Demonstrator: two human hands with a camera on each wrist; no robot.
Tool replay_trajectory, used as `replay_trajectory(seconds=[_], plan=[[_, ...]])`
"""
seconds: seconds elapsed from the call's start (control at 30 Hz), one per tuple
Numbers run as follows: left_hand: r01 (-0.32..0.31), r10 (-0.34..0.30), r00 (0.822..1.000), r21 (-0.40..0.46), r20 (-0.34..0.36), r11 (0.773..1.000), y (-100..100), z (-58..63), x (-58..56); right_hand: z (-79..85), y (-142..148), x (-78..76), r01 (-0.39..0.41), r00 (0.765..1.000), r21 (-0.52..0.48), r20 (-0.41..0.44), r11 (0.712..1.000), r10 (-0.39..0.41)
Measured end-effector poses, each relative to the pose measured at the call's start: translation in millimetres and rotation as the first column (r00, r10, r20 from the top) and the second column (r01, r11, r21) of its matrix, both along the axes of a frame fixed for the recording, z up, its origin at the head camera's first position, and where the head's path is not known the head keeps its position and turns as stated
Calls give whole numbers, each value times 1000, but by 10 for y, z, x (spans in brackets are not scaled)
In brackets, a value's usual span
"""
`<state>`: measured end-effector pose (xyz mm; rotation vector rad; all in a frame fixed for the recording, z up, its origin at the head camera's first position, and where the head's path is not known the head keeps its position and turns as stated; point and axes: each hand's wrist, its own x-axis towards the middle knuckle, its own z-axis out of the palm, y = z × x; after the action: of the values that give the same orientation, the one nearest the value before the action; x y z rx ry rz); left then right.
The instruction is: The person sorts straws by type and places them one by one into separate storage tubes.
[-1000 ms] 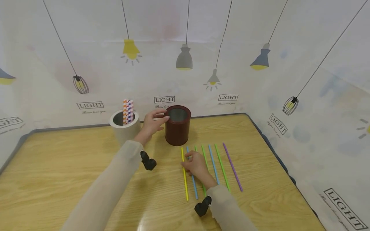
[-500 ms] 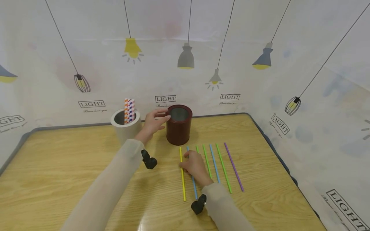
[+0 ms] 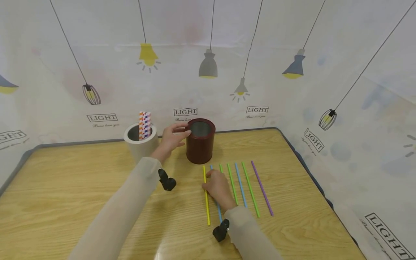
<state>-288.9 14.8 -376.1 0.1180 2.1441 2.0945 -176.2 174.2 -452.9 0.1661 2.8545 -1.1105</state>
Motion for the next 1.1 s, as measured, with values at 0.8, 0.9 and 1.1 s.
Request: replay_trajectory(seconds=[0.8,0.9,1.1], plan=[[1,-1,1000,6,-29,1000,1,-74,-32,-27,3,-46,15,999,61,-29,998,-14],[-1,1,999,3,-34,1000,3,-72,-31,-8,11,-42,14,999,36,-35,999,-12],[-5,4,999,-8,-40,1000,1,-63,-27,77,31,-24,-4,997,-18,-81,1000,3]])
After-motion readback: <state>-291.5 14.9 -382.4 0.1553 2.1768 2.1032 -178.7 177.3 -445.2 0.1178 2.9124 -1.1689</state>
